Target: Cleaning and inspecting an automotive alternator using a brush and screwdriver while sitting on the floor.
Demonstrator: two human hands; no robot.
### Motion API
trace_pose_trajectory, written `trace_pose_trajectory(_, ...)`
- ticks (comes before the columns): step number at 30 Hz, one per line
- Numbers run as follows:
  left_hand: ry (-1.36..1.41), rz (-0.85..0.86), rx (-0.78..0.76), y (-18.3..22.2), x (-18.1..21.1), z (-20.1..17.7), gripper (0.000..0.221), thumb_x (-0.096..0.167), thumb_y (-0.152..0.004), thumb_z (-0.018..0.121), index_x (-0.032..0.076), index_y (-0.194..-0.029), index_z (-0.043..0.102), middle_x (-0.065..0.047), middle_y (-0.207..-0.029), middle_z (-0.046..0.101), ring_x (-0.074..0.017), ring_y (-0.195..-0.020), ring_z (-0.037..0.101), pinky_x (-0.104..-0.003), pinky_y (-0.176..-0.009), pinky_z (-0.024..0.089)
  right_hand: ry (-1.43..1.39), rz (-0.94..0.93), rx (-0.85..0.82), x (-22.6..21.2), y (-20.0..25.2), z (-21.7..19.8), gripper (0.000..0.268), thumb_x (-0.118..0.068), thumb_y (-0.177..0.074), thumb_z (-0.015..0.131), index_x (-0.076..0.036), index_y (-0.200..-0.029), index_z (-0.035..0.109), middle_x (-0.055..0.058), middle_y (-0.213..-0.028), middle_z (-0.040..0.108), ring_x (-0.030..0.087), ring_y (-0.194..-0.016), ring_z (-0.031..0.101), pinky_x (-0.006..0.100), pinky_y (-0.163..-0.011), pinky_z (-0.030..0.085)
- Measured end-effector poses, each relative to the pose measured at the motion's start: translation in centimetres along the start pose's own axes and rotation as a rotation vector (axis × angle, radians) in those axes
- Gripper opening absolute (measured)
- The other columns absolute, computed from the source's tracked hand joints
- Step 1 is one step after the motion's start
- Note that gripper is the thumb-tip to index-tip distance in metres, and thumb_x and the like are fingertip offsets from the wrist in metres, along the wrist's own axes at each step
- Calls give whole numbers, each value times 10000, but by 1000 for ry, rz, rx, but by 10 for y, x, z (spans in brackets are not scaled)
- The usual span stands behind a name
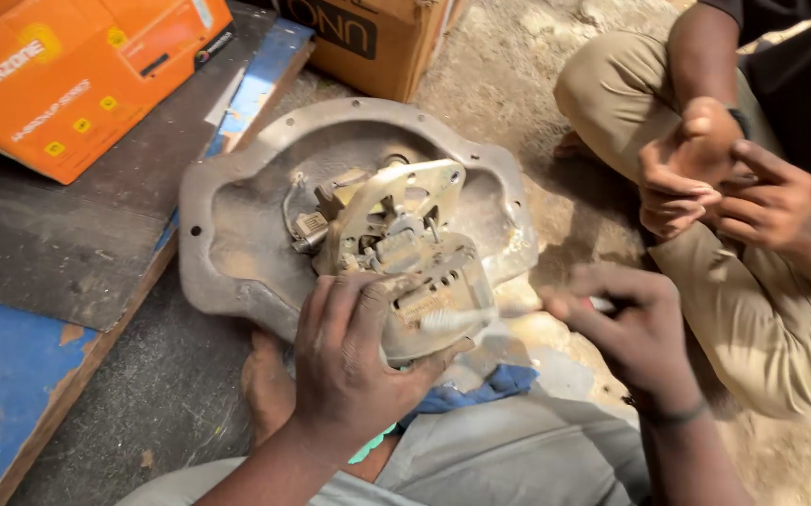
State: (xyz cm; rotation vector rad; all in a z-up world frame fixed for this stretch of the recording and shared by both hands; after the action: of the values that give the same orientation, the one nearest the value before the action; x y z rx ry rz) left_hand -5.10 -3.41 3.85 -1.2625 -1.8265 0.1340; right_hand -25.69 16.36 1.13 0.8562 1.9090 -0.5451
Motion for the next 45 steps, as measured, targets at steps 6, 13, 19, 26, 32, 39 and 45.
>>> trace_pose_trajectory(6,23,-18,-7,-1,1,-1,703,385,-604,951,-1,-1097,631,-153,-1103,594,-362,-987,600,-496,-861,514,134,-149,-86,-51,-5,12,151,-55,-766,823,8,-902,806,34,-690,641,125,-653,554,281,-585,421)
trace_pose_trajectory(13,-50,5,4,-2,3,-2,746,468,-609,936,-33,-1054,608,-186,-1074,588,-391,-987,598,-517,-853,511,177,-344,-133,-61,-2,7,117,-68,-814,792,-1,-910,783,33,-758,665,140,-723,590,306,-707,468)
trace_pose_trajectory(19,-31,-18,-4,-7,0,-3,734,501,-618,932,-15,-1037,621,-176,-1045,603,-386,-977,607,-513,-827,507,-305,-256,-431,-46,-4,15,167,-83,-834,819,32,-954,804,73,-851,749,160,-793,666,295,-717,511)
trace_pose_trajectory(26,-26,-11,-37,-2,1,-5,727,438,-612,942,-15,-1076,614,-167,-1065,599,-358,-983,600,-505,-859,506,-84,-44,-239,-10,-9,0,178,-89,-741,839,18,-880,805,77,-786,760,127,-676,667,260,-580,527)
trace_pose_trajectory(32,-8,-28,-96,4,-5,4,736,441,-638,946,-10,-1109,605,-159,-1093,581,-340,-1017,592,-508,-883,497,-188,-52,-208,4,-7,-5,101,-71,-848,810,26,-868,792,83,-780,772,109,-670,695,242,-582,531)
trace_pose_trajectory(39,129,-59,-125,3,0,4,691,385,-711,911,86,-1251,600,-93,-1265,564,-326,-1220,534,-471,-1026,469,-178,26,-56,-10,-14,-2,129,-103,-940,696,14,-910,741,30,-764,703,70,-658,629,216,-593,500)
trace_pose_trajectory(45,100,104,-251,25,16,27,668,394,-705,889,76,-1197,566,-136,-1286,515,-343,-1203,504,-553,-988,381,64,113,81,7,-15,-21,261,-171,-1006,707,17,-824,712,16,-637,561,61,-562,479,225,-509,357)
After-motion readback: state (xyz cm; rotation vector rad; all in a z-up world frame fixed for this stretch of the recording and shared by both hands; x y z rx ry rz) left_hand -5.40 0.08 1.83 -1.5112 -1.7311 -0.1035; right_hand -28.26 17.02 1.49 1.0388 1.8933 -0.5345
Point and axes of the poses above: each hand's wrist, its own y-axis away from the middle knuckle, its own z-axis out of the palm, x = y × z, the point moved 7 cm from there along -y, towards the middle knuckle
